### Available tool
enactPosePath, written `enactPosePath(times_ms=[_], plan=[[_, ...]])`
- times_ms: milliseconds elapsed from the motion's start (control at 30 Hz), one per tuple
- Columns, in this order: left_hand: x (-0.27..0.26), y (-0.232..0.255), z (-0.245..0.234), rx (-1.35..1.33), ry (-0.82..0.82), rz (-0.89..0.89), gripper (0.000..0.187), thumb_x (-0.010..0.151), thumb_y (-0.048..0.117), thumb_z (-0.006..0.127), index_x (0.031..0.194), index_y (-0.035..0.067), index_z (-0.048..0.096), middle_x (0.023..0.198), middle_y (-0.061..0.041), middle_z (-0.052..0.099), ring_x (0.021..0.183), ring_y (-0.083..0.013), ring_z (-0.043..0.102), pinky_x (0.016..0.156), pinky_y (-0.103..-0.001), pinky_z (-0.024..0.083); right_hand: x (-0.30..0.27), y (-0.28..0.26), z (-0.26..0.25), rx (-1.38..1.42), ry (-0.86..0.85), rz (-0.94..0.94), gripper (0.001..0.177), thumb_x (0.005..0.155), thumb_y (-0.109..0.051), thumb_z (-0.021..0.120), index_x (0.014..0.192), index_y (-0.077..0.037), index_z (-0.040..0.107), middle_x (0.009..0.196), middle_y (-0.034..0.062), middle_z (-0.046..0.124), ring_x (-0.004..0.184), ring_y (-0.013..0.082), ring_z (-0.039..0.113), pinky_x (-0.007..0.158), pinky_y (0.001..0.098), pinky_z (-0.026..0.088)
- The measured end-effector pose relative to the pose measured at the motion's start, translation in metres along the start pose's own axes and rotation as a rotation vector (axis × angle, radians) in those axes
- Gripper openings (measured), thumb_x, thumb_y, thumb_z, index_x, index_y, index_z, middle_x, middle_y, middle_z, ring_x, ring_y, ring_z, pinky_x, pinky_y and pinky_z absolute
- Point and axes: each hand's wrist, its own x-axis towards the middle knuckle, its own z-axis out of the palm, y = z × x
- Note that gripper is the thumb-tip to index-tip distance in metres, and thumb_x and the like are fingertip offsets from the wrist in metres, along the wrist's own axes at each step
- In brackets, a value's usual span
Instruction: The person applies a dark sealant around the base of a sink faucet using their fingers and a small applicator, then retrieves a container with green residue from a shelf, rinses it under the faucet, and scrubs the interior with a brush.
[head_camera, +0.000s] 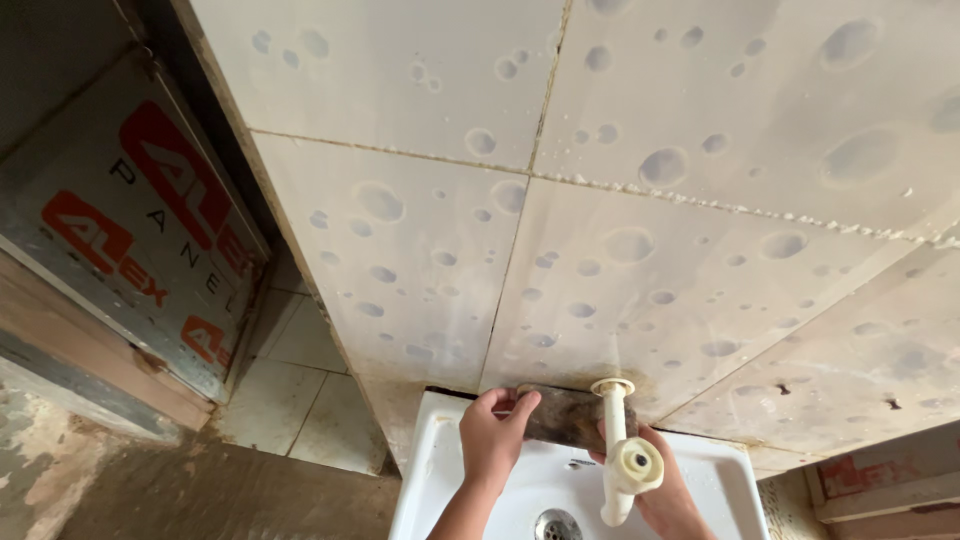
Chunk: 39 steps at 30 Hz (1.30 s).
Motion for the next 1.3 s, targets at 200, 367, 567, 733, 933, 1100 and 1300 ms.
enactPosePath(times_ms=[200, 367, 567, 733, 933, 1100, 1300], plan=[[0.018, -0.019, 0.005, 0.077, 0.055, -0.074, 0.036, 0.079, 0.033, 0.084, 0.094, 0.001, 0.079, 0.084, -0.007, 0.079, 0.075, -0.0171, 0.073, 0.068, -0.03, 0.054, 0.032, 0.039, -0.032, 0.155, 0.031, 0.054, 0.04, 0.096, -0.011, 0.051, 0.133, 0.002, 0.052, 0.134, 0.0176, 0.065, 0.123, 0.026, 0.065, 0.097, 0.0548, 0.058], [0.024, -0.016, 0.002, 0.014, 0.037, -0.226, 0.034, 0.08, 0.03, 0.084, 0.094, 0.0, 0.079, 0.084, -0.011, 0.079, 0.07, -0.0209, 0.072, 0.06, -0.034, 0.055, 0.037, 0.037, -0.029, 0.174, 0.032, 0.104, 0.044, 0.095, -0.007, 0.055, 0.136, 0.008, 0.049, 0.138, 0.0207, 0.063, 0.127, 0.0318, 0.061, 0.1, 0.0531, 0.053], [0.02, 0.004, -0.003, -0.094, -0.035, -0.238, 0.032, 0.081, 0.028, 0.084, 0.094, -0.001, 0.08, 0.085, -0.01, 0.078, 0.067, -0.0165, 0.07, 0.056, -0.033, 0.06, 0.011, 0.007, -0.007, 0.144, -0.024, 0.05, 0.045, 0.091, -0.007, 0.057, 0.134, 0.007, 0.052, 0.138, 0.0164, 0.066, 0.127, 0.0289, 0.062, 0.099, 0.0508, 0.051], [0.023, -0.005, -0.003, -0.004, 0.02, -0.274, 0.031, 0.081, 0.027, 0.084, 0.096, 0.0, 0.079, 0.086, -0.01, 0.078, 0.068, -0.018, 0.072, 0.056, -0.033, 0.059, 0.032, 0.012, 0.021, 0.106, 0.365, 0.293, 0.04, 0.095, -0.002, 0.065, 0.133, 0.003, 0.053, 0.13, 0.0159, 0.065, 0.119, 0.0319, 0.063, 0.097, 0.051, 0.057], [0.016, 0.007, -0.006, -0.058, -0.028, -0.201, 0.031, 0.08, 0.026, 0.085, 0.095, -0.001, 0.081, 0.085, -0.011, 0.079, 0.067, -0.018, 0.071, 0.055, -0.032, 0.058, 0.036, 0.018, -0.012, 0.282, 0.072, 0.219, 0.046, 0.075, -0.01, 0.076, 0.118, 0.001, 0.064, 0.11, 0.0114, 0.073, 0.098, 0.0251, 0.072, 0.077, 0.0474, 0.064], [0.02, 0.003, -0.004, -0.051, -0.018, -0.206, 0.028, 0.079, 0.024, 0.085, 0.095, 0.001, 0.08, 0.083, -0.007, 0.078, 0.066, -0.0152, 0.071, 0.056, -0.032, 0.059, 0.037, 0.022, -0.008, 0.175, 0.113, 0.19, 0.036, 0.083, -0.006, 0.078, 0.115, 0.002, 0.065, 0.109, 0.011, 0.07, 0.097, 0.0259, 0.071, 0.084, 0.0481, 0.066], [0.032, -0.021, 0.008, -0.019, 0.005, -0.236, 0.028, 0.079, 0.023, 0.084, 0.096, 0.0, 0.081, 0.081, -0.01, 0.078, 0.065, -0.0188, 0.073, 0.056, -0.034, 0.061, 0.036, 0.029, -0.005, 0.282, 0.267, 0.195, 0.026, 0.083, -0.012, 0.066, 0.107, -0.006, 0.063, 0.104, 0.0104, 0.078, 0.094, 0.0227, 0.075, 0.077, 0.0512, 0.065]])
